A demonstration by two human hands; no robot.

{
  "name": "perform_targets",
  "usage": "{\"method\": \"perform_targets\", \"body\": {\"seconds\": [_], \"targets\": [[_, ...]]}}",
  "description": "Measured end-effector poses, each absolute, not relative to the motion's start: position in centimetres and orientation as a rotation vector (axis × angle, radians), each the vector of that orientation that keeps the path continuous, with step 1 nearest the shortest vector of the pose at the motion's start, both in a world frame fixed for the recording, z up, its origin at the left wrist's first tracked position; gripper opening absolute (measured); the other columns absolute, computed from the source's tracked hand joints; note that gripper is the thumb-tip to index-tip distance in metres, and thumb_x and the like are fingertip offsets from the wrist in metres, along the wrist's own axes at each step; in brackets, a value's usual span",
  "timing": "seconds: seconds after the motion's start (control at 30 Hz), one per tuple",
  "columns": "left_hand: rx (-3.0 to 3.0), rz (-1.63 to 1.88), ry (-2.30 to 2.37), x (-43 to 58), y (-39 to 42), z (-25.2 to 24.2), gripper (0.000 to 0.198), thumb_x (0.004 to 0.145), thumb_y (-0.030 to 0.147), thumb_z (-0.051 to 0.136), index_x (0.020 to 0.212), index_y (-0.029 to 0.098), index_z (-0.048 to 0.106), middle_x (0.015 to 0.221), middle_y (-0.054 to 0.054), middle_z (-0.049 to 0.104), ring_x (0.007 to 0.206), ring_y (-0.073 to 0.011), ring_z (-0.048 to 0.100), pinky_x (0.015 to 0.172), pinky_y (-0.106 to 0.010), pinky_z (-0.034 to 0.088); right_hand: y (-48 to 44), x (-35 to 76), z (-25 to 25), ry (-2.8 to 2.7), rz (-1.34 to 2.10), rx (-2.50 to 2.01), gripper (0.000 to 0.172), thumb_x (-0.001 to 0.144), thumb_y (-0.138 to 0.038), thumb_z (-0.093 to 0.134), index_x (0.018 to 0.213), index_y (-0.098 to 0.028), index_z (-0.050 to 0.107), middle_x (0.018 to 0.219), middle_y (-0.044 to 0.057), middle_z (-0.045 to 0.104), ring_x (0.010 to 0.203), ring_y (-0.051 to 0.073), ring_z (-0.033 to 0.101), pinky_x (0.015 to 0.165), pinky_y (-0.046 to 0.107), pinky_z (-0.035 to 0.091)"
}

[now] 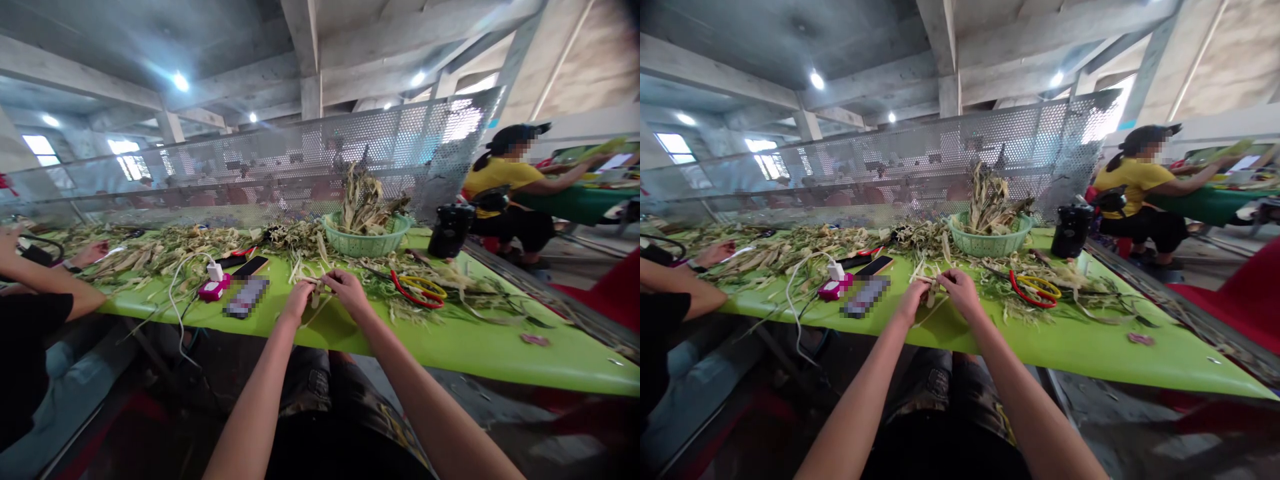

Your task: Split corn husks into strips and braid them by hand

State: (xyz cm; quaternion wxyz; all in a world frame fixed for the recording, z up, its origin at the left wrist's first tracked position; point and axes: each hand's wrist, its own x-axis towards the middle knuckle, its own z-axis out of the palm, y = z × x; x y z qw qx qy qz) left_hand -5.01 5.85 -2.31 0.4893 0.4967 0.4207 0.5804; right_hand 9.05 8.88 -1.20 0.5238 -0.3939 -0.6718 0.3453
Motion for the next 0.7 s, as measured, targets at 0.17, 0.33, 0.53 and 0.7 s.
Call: {"method": "perform_targets", "body": {"seconds": [0.17, 0.33, 0.53, 0.7], "targets": [[1.216, 1.423, 0.996, -4.99, 5.68, -2.26, 0.026, 0.075, 0.039, 0.062, 0.065, 0.014, 0.061, 0.060, 0.000, 0.056, 0.058, -0.0105, 0.047, 0.057, -0.024, 0.034, 8.84, 8.98, -1.17, -1.563, 0.823, -0.917, 0.026, 0.075, -0.045, 0.062, 0.071, -0.019, 0.060, 0.065, -0.001, 0.056, 0.061, 0.015, 0.048, 0.058, 0.027, 0.037], [1.261, 1.393, 1.012, -4.89, 5.69, -2.05, 0.029, 0.073, 0.042, 0.066, 0.076, 0.014, 0.070, 0.068, -0.002, 0.064, 0.068, -0.0143, 0.054, 0.069, -0.027, 0.039, 9.30, 9.12, -1.32, -1.504, 0.712, -0.923, 0.025, 0.075, -0.043, 0.060, 0.068, -0.020, 0.055, 0.063, -0.002, 0.049, 0.062, 0.014, 0.043, 0.058, 0.027, 0.035], [1.249, 1.430, 0.984, -5.04, 6.02, -2.50, 0.031, 0.074, 0.045, 0.067, 0.080, 0.015, 0.071, 0.071, -0.003, 0.064, 0.072, -0.0146, 0.054, 0.071, -0.026, 0.039, 8.94, 9.24, -0.91, -1.437, 0.835, -0.902, 0.028, 0.075, -0.047, 0.061, 0.071, -0.020, 0.056, 0.066, -0.001, 0.051, 0.059, 0.013, 0.044, 0.056, 0.026, 0.035], [1.085, 1.535, 1.001, -5.29, 6.25, -2.95, 0.034, 0.072, 0.048, 0.068, 0.081, 0.015, 0.067, 0.063, 0.001, 0.056, 0.058, -0.0099, 0.047, 0.057, -0.023, 0.033, 8.45, 9.32, -0.67, -1.571, 1.038, -0.937, 0.041, 0.079, -0.058, 0.057, 0.069, -0.018, 0.061, 0.066, 0.002, 0.060, 0.058, 0.015, 0.051, 0.058, 0.028, 0.039]]}}
